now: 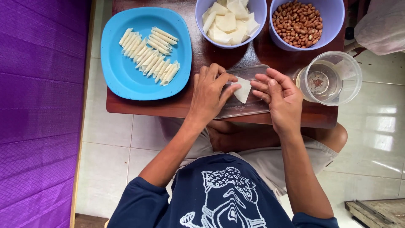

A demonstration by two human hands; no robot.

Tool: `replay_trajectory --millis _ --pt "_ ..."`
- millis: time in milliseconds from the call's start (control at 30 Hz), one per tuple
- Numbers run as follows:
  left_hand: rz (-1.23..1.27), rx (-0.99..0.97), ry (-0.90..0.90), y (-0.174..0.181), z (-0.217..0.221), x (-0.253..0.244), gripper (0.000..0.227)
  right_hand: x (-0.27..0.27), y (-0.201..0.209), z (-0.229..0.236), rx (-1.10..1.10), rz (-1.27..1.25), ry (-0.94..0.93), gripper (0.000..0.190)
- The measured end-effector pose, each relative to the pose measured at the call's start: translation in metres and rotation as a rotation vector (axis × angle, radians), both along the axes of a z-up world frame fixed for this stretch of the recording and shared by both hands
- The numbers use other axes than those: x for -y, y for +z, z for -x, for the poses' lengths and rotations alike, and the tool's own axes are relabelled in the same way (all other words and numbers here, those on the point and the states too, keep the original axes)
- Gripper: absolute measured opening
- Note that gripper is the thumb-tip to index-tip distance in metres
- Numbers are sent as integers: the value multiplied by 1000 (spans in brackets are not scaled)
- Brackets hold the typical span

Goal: Manually assembling nut rolls by placing a peanut inside a small square wrapper and rolling it tightly.

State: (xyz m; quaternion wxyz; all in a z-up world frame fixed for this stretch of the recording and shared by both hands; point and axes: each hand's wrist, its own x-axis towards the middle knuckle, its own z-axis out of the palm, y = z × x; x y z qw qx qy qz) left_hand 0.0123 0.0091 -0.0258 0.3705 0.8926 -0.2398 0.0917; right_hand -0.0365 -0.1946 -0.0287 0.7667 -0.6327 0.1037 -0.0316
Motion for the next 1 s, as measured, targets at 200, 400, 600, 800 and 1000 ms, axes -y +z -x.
replay_trajectory --millis 200,400,600,800,1000 --pt "-138 -12 -113 -4 -5 -6 14 -10 0 2 105 113 -16 23" --pt "-58 19 -55 1 -2 -6 23 -12 -6 3 119 95 -76 22" --pt "-110 24 -101 -16 -7 -16 15 -13 -5 3 286 395 -92 14" --pt "-7 31 -20 -9 6 -16 12 -18 13 1 321 427 -3 19" --pt "-35 -2 -120 -15 7 -28 6 -18 6 6 217 398 43 19"
